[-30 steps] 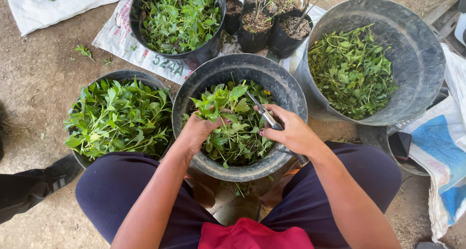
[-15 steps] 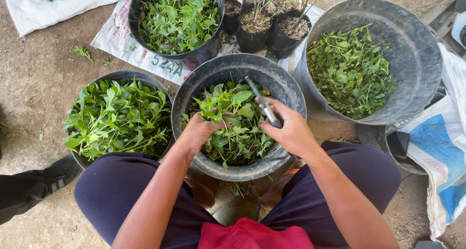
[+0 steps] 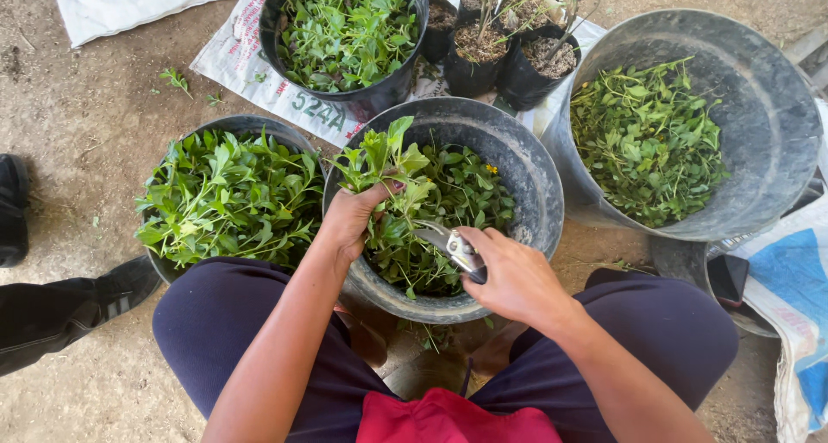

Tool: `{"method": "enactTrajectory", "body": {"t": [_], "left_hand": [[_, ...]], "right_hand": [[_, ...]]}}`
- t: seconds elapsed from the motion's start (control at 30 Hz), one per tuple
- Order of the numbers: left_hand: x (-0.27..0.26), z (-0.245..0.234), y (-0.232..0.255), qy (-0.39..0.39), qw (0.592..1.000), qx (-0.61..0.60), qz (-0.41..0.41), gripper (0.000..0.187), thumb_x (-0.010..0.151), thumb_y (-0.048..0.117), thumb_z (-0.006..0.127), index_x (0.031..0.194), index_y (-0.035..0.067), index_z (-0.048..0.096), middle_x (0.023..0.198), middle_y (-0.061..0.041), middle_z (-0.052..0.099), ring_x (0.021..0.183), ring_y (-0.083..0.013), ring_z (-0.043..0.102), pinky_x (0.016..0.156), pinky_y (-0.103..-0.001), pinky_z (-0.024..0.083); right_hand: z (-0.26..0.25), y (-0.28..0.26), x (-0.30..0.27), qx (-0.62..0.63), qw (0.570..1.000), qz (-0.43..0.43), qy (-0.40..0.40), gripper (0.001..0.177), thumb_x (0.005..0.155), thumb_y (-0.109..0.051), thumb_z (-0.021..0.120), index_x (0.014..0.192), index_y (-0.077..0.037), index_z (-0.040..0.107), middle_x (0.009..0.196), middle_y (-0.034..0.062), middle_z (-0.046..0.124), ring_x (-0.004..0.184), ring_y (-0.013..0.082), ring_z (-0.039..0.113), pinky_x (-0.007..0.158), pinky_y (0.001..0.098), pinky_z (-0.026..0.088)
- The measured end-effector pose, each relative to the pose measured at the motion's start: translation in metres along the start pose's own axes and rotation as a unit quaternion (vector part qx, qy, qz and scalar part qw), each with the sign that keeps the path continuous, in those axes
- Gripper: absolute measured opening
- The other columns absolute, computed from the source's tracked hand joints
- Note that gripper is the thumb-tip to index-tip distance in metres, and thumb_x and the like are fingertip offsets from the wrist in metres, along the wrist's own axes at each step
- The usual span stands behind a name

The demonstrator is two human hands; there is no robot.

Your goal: The person sits on the ground and uses pruning shears to trim green leafy plants. They pick up stems from a central bucket, cut off sections, and place the trimmed pieces into a separate bucket to the left.

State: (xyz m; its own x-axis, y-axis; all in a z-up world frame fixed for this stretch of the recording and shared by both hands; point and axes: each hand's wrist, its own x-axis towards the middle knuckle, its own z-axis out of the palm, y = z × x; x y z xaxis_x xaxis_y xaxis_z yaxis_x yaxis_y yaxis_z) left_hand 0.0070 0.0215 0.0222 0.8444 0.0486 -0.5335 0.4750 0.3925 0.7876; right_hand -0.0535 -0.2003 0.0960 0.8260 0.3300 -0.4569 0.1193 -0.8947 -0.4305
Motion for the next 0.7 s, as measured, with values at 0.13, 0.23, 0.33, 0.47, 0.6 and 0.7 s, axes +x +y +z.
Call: {"method": "enactTrajectory", "body": {"t": [0.13, 0.23, 0.33, 0.47, 0.6, 0.7], "left_hand": [[0.005, 0.001, -0.007, -0.007, 1.000, 0.007, -0.009, 0.044, 0.068, 0.014, 0.095, 0.105, 0.002, 0.075, 0.086, -0.006, 0.071, 0.072, -0.0148, 0.066, 0.063, -0.027, 0.057], [0.002, -0.003, 0.006, 0.002, 0.999, 0.037, -0.017, 0.040, 0.069, 0.015, 0.095, 0.100, 0.004, 0.072, 0.082, -0.004, 0.066, 0.071, -0.0151, 0.061, 0.059, -0.026, 0.053], [-0.008, -0.018, 0.044, 0.076, 0.989, 0.128, -0.024, 0.057, 0.085, 0.032, 0.086, 0.120, -0.004, 0.060, 0.094, -0.014, 0.063, 0.075, -0.0218, 0.064, 0.062, -0.038, 0.059], [-0.009, -0.072, 0.112, 0.121, 0.905, 0.383, 0.143, 0.033, 0.102, 0.023, 0.061, 0.132, 0.012, 0.060, 0.113, -0.014, 0.069, 0.098, -0.0310, 0.068, 0.083, -0.048, 0.052], [-0.026, -0.106, 0.168, 0.159, 0.747, 0.644, 0.044, 0.034, 0.106, 0.013, 0.055, 0.139, 0.021, 0.053, 0.099, -0.011, 0.067, 0.065, -0.0214, 0.052, 0.053, -0.035, 0.045], [-0.016, -0.132, 0.155, 0.099, 0.668, 0.735, -0.055, 0.077, 0.092, 0.037, 0.072, 0.158, 0.018, 0.040, 0.139, -0.014, 0.061, 0.106, -0.0311, 0.067, 0.087, -0.050, 0.060]], "right_hand": [[0.013, 0.000, 0.006, -0.004, 0.999, -0.037, 0.031, 0.060, 0.085, -0.021, 0.068, 0.142, -0.010, 0.054, 0.108, 0.0177, 0.070, 0.098, 0.0367, 0.074, 0.084, 0.0484, 0.062], [0.017, 0.003, 0.005, -0.028, 0.998, -0.051, 0.028, 0.058, 0.085, -0.016, 0.065, 0.141, -0.010, 0.055, 0.107, 0.0197, 0.073, 0.096, 0.0391, 0.075, 0.081, 0.0508, 0.062], [0.000, -0.002, -0.002, -0.039, 0.999, -0.020, -0.004, 0.056, 0.086, -0.010, 0.063, 0.141, -0.010, 0.056, 0.103, 0.0214, 0.073, 0.089, 0.0345, 0.077, 0.075, 0.0420, 0.065], [-0.014, 0.019, -0.001, -0.025, 0.998, 0.057, 0.007, 0.062, 0.088, -0.022, 0.066, 0.147, -0.020, 0.047, 0.119, 0.0120, 0.068, 0.094, 0.0328, 0.074, 0.079, 0.0483, 0.063], [-0.016, 0.047, 0.002, -0.042, 0.992, 0.102, 0.061, 0.068, 0.085, -0.035, 0.067, 0.149, -0.033, 0.044, 0.137, -0.0035, 0.061, 0.113, 0.0293, 0.065, 0.090, 0.0493, 0.053], [-0.022, 0.044, 0.004, -0.042, 0.990, 0.127, 0.045, 0.066, 0.086, -0.035, 0.064, 0.149, -0.033, 0.043, 0.133, -0.0013, 0.062, 0.112, 0.0317, 0.065, 0.091, 0.0511, 0.051]]}}
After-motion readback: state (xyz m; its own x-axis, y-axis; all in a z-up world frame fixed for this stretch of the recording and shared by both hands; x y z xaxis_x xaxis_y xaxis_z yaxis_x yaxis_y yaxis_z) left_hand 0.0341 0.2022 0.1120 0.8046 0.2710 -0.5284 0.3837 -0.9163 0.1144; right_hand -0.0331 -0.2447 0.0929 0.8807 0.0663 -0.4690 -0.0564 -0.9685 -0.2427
